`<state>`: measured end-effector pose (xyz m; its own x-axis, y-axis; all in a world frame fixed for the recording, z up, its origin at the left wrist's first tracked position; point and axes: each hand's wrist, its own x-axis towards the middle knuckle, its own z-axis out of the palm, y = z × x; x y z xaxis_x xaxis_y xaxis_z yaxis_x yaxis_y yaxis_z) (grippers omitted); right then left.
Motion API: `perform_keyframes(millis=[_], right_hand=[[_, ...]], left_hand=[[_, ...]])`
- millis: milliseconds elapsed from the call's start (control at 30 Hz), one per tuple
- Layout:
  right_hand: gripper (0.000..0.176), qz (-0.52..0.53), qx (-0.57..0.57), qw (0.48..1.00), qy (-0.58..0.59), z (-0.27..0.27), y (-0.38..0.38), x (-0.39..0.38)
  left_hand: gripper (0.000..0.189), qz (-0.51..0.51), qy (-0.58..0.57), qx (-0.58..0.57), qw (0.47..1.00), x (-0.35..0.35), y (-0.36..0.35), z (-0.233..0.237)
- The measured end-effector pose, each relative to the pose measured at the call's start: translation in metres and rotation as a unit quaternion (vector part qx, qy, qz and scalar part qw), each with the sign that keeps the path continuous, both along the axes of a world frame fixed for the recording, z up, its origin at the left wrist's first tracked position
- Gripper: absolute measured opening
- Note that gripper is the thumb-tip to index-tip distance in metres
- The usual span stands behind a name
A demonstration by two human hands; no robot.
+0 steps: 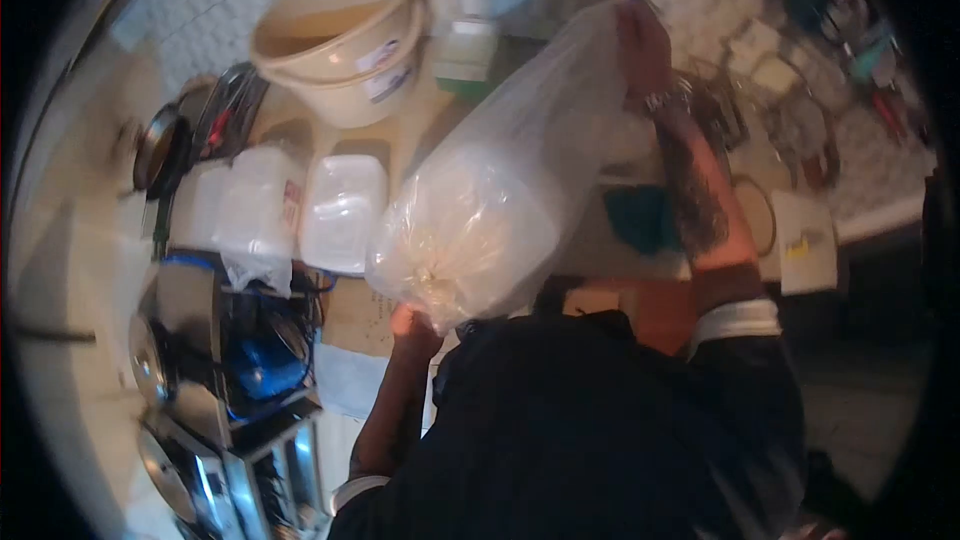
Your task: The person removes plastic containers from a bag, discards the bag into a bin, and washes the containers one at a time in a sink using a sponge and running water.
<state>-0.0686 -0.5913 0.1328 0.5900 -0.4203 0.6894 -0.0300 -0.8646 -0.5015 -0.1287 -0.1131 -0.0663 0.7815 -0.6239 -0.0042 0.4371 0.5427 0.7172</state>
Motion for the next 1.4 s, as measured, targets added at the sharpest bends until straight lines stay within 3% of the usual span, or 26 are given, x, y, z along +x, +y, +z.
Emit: perform_keyframes(millis=[100, 167, 200, 267, 333, 367, 433, 467, 567, 667, 733, 800, 900, 967, 1067, 1100, 1200, 1300, 1400], right_hand=[[0.031, 0.115, 0.087, 0.980, -0.139, -0.014, -0.047, -0.033], [0.039, 0.030, -0.018, 0.997, -0.066, -0.003, 0.007, -0.068], [0.043, -0.015, -0.070, 0.997, -0.031, 0.000, 0.038, -0.088], [0.055, -0.062, -0.033, 0.995, -0.074, -0.028, 0.081, -0.126], [0.068, -0.057, 0.031, 0.993, -0.100, -0.064, 0.137, -0.163], [0.074, -0.038, 0.069, 0.992, -0.095, -0.086, 0.166, -0.184], [0.092, 0.006, 0.111, 0.993, 0.041, -0.133, 0.207, -0.211], [0.100, 0.007, 0.119, 0.986, 0.116, -0.143, 0.230, -0.207], [0.112, -0.029, 0.133, 0.986, 0.100, -0.155, 0.243, -0.184], [0.115, -0.084, 0.099, 0.989, 0.074, -0.140, 0.221, -0.174], [0.110, -0.066, 0.059, 0.993, 0.079, -0.125, 0.203, -0.170], [0.098, -0.034, 0.065, 0.992, 0.099, -0.125, 0.190, -0.166], [0.068, 0.011, 0.117, 0.986, 0.122, -0.139, 0.166, -0.158], [0.048, 0.005, 0.126, 0.987, 0.097, -0.146, 0.144, -0.150], [0.023, 0.163, 0.185, 0.907, 0.341, -0.124, 0.101, -0.162], [0.013, 0.197, 0.185, 0.920, 0.285, -0.140, 0.097, -0.166], [0.016, 0.119, 0.339, 0.904, 0.233, -0.133, 0.101, -0.169], [0.025, 0.088, 0.428, 0.900, 0.006, -0.197, 0.083, -0.158], [0.040, 0.045, 0.623, 0.781, 0.012, -0.229, 0.071, -0.172]], left_hand=[[0.053, -0.076, 0.066, -0.068, 0.993, 0.020, -0.010, 0.023], [0.056, -0.089, 0.029, -0.052, 0.994, 0.034, -0.007, -0.005], [0.056, -0.080, -0.042, 0.052, 0.995, 0.039, -0.016, 0.001], [0.056, -0.074, -0.183, 0.264, 0.944, 0.047, -0.033, 0.015], [0.051, -0.115, 0.124, 0.149, 0.974, 0.041, -0.051, 0.036], [0.052, -0.109, 0.159, 0.156, 0.969, 0.033, -0.056, 0.052], [0.055, -0.107, 0.149, 0.205, 0.961, 0.023, -0.064, 0.050], [0.056, -0.108, 0.140, 0.233, 0.956, 0.018, -0.066, 0.050], [0.054, -0.137, 0.050, 0.258, 0.955, 0.013, -0.068, 0.045], [0.049, -0.142, -0.130, 0.311, 0.931, 0.020, -0.056, 0.004], [0.046, -0.149, -0.084, 0.317, 0.933, 0.020, -0.059, 0.016], [0.044, -0.159, 0.147, 0.273, 0.937, 0.016, -0.067, 0.040], [0.045, -0.176, 0.078, 0.291, 0.937, 0.020, -0.062, 0.036], [0.051, -0.152, 0.127, 0.253, 0.947, 0.028, -0.058, 0.037], [0.062, -0.156, 0.127, 0.223, 0.954, 0.076, -0.039, 0.019], [0.067, -0.176, 0.069, 0.232, 0.954, 0.090, -0.042, 0.035], [0.062, -0.172, 0.076, 0.334, 0.924, 0.099, -0.049, 0.041], [0.061, -0.156, 0.062, 0.366, 0.915, 0.072, -0.080, 0.058], [0.063, -0.202, -0.260, 0.458, 0.826, 0.106, -0.051, -0.015]])
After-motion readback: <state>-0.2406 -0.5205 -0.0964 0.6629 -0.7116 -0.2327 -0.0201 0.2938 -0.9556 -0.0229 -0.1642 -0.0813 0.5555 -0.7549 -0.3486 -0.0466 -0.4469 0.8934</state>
